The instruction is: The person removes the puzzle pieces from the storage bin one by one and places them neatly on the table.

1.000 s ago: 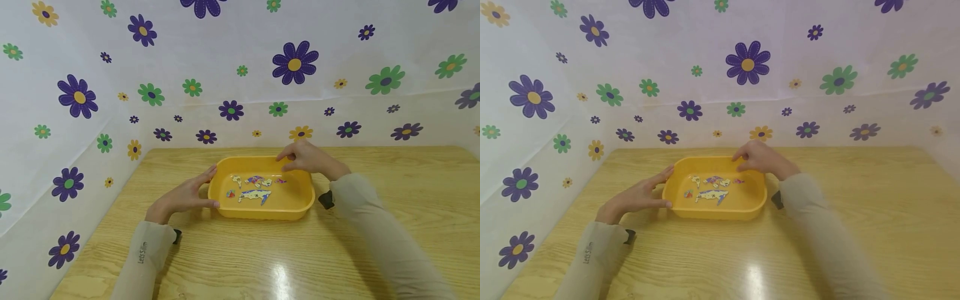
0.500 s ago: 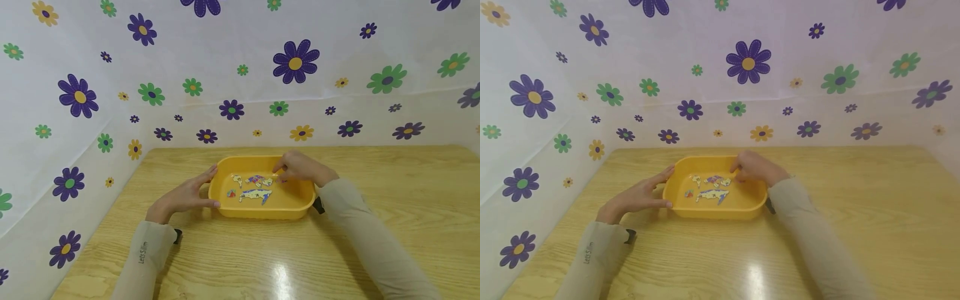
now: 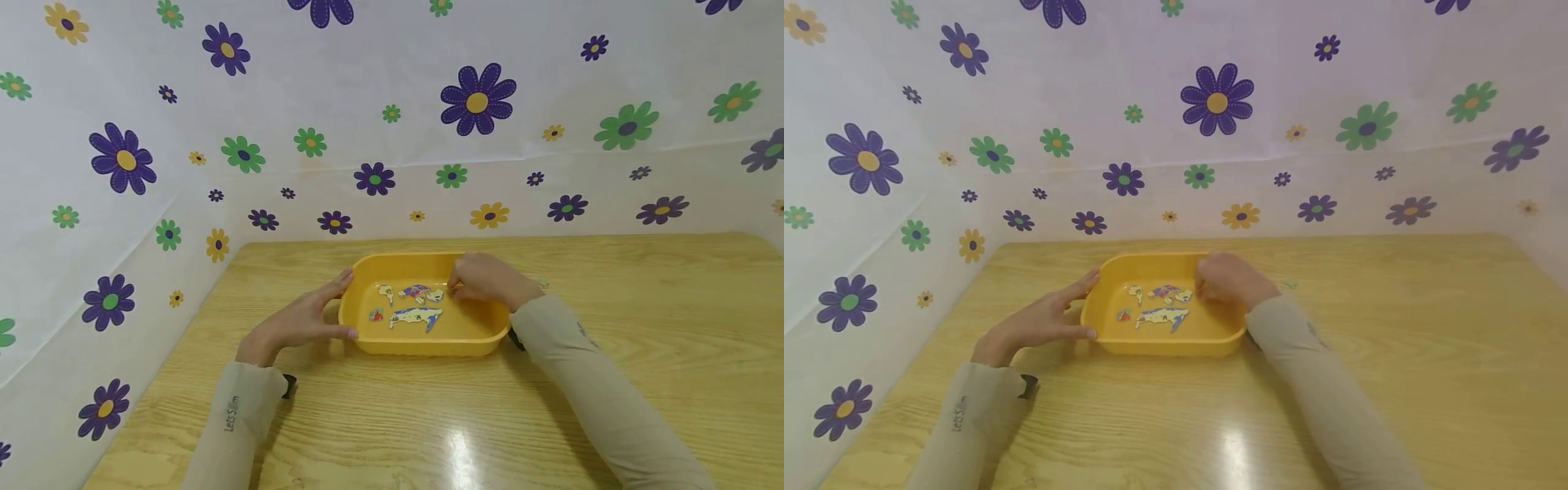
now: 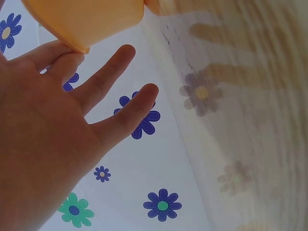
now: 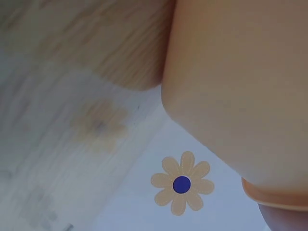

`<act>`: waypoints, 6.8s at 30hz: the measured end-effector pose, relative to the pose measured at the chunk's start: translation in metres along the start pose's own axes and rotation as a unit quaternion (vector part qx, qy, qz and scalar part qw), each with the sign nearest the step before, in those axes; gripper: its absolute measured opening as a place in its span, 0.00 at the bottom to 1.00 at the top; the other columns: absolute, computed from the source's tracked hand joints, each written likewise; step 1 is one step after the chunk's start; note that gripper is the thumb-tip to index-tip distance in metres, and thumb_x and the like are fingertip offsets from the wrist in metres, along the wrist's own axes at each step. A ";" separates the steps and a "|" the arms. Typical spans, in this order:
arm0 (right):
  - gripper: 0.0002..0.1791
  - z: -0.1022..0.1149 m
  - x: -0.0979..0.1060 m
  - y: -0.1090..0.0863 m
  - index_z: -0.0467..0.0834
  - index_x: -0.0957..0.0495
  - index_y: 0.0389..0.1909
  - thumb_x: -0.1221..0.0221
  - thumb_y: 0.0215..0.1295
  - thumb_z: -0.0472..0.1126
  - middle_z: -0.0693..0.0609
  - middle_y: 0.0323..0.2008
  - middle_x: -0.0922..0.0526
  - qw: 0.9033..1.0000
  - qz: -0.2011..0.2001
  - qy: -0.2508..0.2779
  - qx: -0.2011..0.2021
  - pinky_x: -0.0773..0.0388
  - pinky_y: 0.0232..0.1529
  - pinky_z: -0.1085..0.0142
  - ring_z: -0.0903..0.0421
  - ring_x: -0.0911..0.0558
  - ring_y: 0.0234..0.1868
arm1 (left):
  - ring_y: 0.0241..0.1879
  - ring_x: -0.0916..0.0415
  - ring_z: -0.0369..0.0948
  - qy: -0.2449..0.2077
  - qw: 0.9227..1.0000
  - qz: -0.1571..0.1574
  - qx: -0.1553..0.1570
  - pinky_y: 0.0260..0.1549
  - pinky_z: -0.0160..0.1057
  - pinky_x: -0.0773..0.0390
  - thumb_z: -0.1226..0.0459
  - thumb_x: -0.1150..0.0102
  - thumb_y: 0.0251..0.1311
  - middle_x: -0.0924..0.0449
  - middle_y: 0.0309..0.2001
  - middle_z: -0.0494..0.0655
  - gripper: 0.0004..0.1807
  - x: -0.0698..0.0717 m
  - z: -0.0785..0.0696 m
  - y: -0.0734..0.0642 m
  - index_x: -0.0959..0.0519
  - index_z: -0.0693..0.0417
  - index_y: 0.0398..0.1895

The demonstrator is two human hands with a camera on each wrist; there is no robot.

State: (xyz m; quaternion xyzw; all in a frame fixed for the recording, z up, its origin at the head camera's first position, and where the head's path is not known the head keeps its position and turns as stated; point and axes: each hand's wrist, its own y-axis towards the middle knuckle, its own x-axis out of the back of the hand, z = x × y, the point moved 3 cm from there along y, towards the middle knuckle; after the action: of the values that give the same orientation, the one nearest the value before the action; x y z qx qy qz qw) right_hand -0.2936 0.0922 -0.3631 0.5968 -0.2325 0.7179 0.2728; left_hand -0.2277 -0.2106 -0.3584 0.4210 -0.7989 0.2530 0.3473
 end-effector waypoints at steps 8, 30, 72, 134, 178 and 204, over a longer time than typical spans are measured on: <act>0.06 0.004 0.000 0.001 0.41 0.09 0.39 0.32 0.66 0.38 0.49 0.38 0.12 0.998 0.023 -0.029 -0.041 0.18 0.50 0.57 0.51 0.18 0.38 | 0.75 0.44 0.54 0.007 1.000 0.000 -0.002 0.72 0.61 0.49 0.47 0.28 0.58 0.62 0.82 0.48 0.58 0.000 0.002 -0.001 0.52 0.55 0.82; 0.05 0.010 0.023 -0.011 0.38 0.14 0.33 0.35 0.64 0.36 0.48 0.32 0.15 0.997 -0.052 0.045 -0.028 0.22 0.39 0.59 0.52 0.25 0.32 | 0.75 0.44 0.54 0.000 1.000 0.006 -0.003 0.72 0.61 0.50 0.44 0.29 0.59 0.64 0.82 0.48 0.58 -0.001 0.002 0.000 0.54 0.55 0.82; 0.06 -0.090 0.054 -0.099 0.35 0.15 0.30 0.34 0.62 0.35 0.50 0.27 0.16 0.992 -0.034 -0.020 -0.123 0.19 0.36 0.52 0.53 0.25 0.28 | 0.74 0.43 0.56 -0.004 1.000 0.011 -0.006 0.71 0.63 0.49 0.46 0.30 0.60 0.65 0.82 0.49 0.58 0.000 0.005 0.000 0.56 0.55 0.83; 0.13 -0.054 0.071 -0.062 0.29 0.15 0.43 0.35 0.63 0.35 0.57 0.14 0.39 0.991 -0.085 0.088 -0.058 0.44 0.22 0.67 0.60 0.42 0.18 | 0.75 0.44 0.54 -0.018 1.000 0.010 -0.006 0.72 0.62 0.50 0.44 0.30 0.59 0.66 0.82 0.48 0.59 -0.001 0.004 -0.002 0.55 0.56 0.82; 0.19 0.025 0.062 0.029 0.35 0.17 0.53 0.30 0.62 0.37 0.48 0.32 0.19 0.996 0.007 0.087 0.004 0.27 0.36 0.62 0.52 0.27 0.33 | 0.74 0.43 0.55 -0.018 1.000 0.010 -0.005 0.72 0.62 0.49 0.43 0.29 0.58 0.65 0.82 0.45 0.59 -0.001 0.004 0.000 0.55 0.54 0.82; 0.11 0.019 0.013 0.038 0.37 0.17 0.38 0.31 0.53 0.35 0.48 0.36 0.19 0.993 0.097 0.046 -0.056 0.25 0.39 0.62 0.52 0.27 0.35 | 0.74 0.42 0.54 -0.015 1.000 0.009 -0.008 0.72 0.61 0.49 0.45 0.29 0.59 0.65 0.82 0.46 0.58 -0.001 0.003 0.001 0.54 0.55 0.82</act>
State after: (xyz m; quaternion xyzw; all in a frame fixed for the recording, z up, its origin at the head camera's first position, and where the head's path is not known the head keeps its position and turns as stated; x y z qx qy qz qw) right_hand -0.3070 0.0532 -0.3475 0.5212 -0.3163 0.7537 0.2456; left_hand -0.2289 -0.2116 -0.3607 0.4143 -0.8098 0.2433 0.3368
